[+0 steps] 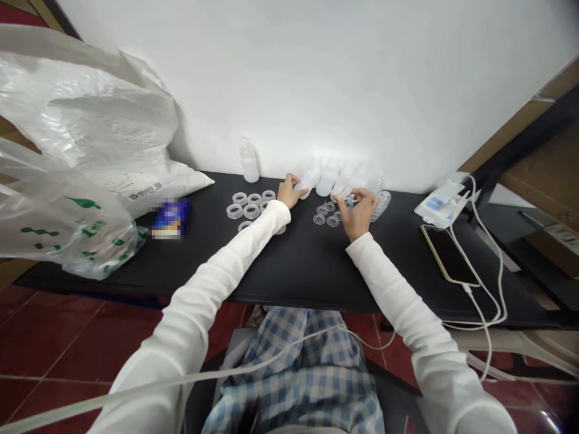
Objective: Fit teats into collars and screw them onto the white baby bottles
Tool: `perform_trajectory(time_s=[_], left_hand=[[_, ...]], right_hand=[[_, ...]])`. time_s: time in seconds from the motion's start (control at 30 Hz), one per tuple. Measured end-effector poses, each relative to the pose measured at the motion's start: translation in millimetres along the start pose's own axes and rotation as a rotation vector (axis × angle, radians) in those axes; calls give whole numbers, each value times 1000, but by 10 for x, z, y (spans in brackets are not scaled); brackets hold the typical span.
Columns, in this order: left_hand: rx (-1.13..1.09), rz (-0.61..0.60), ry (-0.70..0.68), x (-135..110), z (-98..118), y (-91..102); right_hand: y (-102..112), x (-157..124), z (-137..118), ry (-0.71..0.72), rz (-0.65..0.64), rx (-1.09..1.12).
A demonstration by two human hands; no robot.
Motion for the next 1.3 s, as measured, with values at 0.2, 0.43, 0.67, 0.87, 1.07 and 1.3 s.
perform_trajectory(time_s=[0.2, 0.43, 0.67, 0.87, 1.07, 1.3], left_hand=[[55, -8, 47, 51, 15, -78], [77, -4, -4, 59, 56, -180], [65, -27, 16, 103, 67, -228], [-25, 26, -42, -211, 84, -25], [-311, -261, -338, -680, 222, 136], [-429, -355, -321, -765, 147, 146]], right_hand=[[-3, 22, -39, -48, -48, -39], [-13, 20, -79, -55, -87, -41], [-21, 13, -85, -26, -133, -64], [-83, -5, -149, 52, -266, -61], [-151, -69, -232, 140, -417, 11], [-165, -125, -312, 221, -508, 222]])
Point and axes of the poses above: each hand's wrist, its own x-axis towards the middle knuckle, its own y-axis out of the back of the hand, z = x × y, the point moved 3 cm from there along x, towards the middle knuckle, and after that the axes turned 15 degrees about x, right-handed, at the moved point
